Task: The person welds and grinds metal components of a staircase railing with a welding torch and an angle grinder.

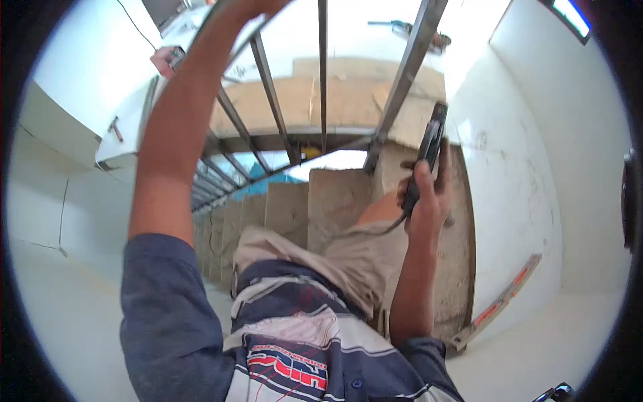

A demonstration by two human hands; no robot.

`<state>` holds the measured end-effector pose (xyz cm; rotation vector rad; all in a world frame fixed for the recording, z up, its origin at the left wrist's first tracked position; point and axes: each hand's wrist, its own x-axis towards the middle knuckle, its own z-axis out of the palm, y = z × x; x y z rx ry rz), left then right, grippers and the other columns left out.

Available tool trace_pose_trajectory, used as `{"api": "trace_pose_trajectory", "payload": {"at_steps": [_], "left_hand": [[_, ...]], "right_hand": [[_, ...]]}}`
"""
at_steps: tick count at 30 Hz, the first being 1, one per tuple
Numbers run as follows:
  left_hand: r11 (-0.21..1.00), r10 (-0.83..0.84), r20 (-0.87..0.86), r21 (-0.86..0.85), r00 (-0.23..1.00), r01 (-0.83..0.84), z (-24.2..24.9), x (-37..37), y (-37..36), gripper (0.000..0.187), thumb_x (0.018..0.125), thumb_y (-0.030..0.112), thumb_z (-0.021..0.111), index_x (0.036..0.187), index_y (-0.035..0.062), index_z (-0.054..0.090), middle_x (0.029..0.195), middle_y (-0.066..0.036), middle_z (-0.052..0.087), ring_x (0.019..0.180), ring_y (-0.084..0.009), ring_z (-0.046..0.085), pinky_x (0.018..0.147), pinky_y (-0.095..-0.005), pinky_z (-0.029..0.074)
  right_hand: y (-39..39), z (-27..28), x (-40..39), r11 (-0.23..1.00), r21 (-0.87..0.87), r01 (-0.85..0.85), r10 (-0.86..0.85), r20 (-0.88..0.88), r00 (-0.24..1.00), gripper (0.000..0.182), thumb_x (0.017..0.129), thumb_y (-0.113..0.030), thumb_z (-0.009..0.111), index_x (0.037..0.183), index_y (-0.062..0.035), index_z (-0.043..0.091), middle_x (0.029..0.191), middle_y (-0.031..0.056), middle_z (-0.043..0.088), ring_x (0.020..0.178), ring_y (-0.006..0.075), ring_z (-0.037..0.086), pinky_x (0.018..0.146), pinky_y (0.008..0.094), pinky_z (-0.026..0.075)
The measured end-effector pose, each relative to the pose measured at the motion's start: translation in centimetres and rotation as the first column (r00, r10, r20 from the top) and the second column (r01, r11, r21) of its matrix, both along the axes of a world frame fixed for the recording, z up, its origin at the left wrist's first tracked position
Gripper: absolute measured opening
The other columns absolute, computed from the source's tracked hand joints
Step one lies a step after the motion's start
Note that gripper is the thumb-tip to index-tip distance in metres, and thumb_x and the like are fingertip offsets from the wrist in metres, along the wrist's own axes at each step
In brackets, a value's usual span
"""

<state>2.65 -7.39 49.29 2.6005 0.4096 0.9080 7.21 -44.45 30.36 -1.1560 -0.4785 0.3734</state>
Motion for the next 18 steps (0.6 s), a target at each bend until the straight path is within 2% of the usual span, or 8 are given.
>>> {"api": "trace_pose_trajectory", "payload": {"at_steps": [1,2,4,8,10,12,14,18], "left_hand": [[0.851,-0.518,0.258,0.053,0.815,0.523,-1.4,-0.6,1.4,0.049,0.102,0.042,0.067,0.127,0.0001,0.069,0.111,-0.014,0.074,0.103,-0.0239,0.069,0.096,-0.0434,0.054],[0.901,-0.284,0.026,0.350,0.959,0.257,-2.0,1.2,5.4,0.056,0.102,0.046,0.065,0.139,0.0046,0.063,0.120,-0.014,0.073,0.111,-0.0251,0.067,0.105,-0.0404,0.050],[0.971,-0.195,0.038,0.151,0.980,0.187,-2.6,0.8,4.9,0.060,0.101,0.047,0.066,0.141,0.0014,0.061,0.125,-0.016,0.071,0.117,-0.0267,0.065,0.106,-0.0396,0.050],[0.964,-0.249,0.043,0.108,0.967,0.244,-2.0,0.4,3.8,0.057,0.101,0.041,0.069,0.142,0.0022,0.059,0.129,-0.015,0.068,0.120,-0.0233,0.063,0.107,-0.0369,0.049],[0.962,-0.257,0.100,-0.072,0.961,0.265,-2.1,0.1,3.4,0.053,0.099,0.034,0.073,0.139,0.0027,0.057,0.126,-0.013,0.069,0.119,-0.0207,0.064,0.105,-0.0338,0.050],[0.970,-0.238,0.134,-0.025,0.962,0.243,-2.3,0.1,3.3,0.044,0.098,0.030,0.075,0.129,0.0040,0.058,0.118,-0.008,0.069,0.109,-0.0153,0.064,0.099,-0.0308,0.052],[0.960,-0.242,0.131,-0.111,0.961,0.257,-2.2,-0.1,3.1,0.045,0.095,0.030,0.079,0.125,0.0013,0.062,0.117,-0.011,0.071,0.113,-0.0203,0.067,0.104,-0.0347,0.052],[0.965,-0.192,0.139,-0.153,0.972,0.213,-2.2,-0.5,2.5,0.046,0.094,0.029,0.080,0.125,0.0007,0.062,0.117,-0.010,0.071,0.112,-0.0192,0.067,0.104,-0.0341,0.052]], "right_hand": [[0.4,0.4,0.2,1.000,-0.004,0.010,-0.010,-0.024,1.000,0.085,0.096,-0.031,0.075,0.164,-0.0111,0.028,0.088,0.0047,0.064,0.063,0.0080,0.057,0.051,0.0252,0.047],[0.6,0.8,0.4,0.999,0.030,0.015,-0.015,-0.004,1.000,0.085,0.096,-0.031,0.075,0.164,-0.0111,0.028,0.088,0.0047,0.064,0.063,0.0080,0.057,0.051,0.0252,0.047],[0.7,1.2,0.4,1.000,0.005,-0.010,0.010,-0.010,1.000,0.083,0.097,-0.028,0.074,0.165,-0.0122,0.028,0.085,0.0025,0.062,0.062,0.0070,0.056,0.051,0.0247,0.045],[0.8,1.6,0.7,0.996,0.048,-0.074,0.074,0.009,0.997,0.082,0.099,-0.025,0.072,0.165,-0.0131,0.026,0.081,-0.0002,0.061,0.061,0.0061,0.054,0.050,0.0239,0.044],[1.1,1.8,0.9,0.994,0.076,-0.083,0.082,0.016,0.997,0.082,0.099,-0.025,0.071,0.166,-0.0121,0.025,0.080,-0.0008,0.060,0.061,0.0058,0.054,0.050,0.0236,0.043],[1.6,2.1,1.0,0.991,0.101,-0.089,0.087,0.024,0.996,0.082,0.100,-0.024,0.070,0.166,-0.0106,0.023,0.079,-0.0010,0.059,0.061,0.0058,0.054,0.050,0.0237,0.043],[2.1,2.8,1.3,0.987,0.131,-0.096,0.090,0.052,0.995,0.082,0.100,-0.024,0.070,0.166,-0.0101,0.023,0.079,-0.0008,0.059,0.061,0.0057,0.054,0.050,0.0235,0.043],[2.9,4.1,1.2,0.970,0.196,-0.143,0.127,0.091,0.988,0.081,0.100,-0.024,0.069,0.166,-0.0094,0.023,0.080,0.0001,0.059,0.061,0.0056,0.054,0.050,0.0231,0.044]]}}
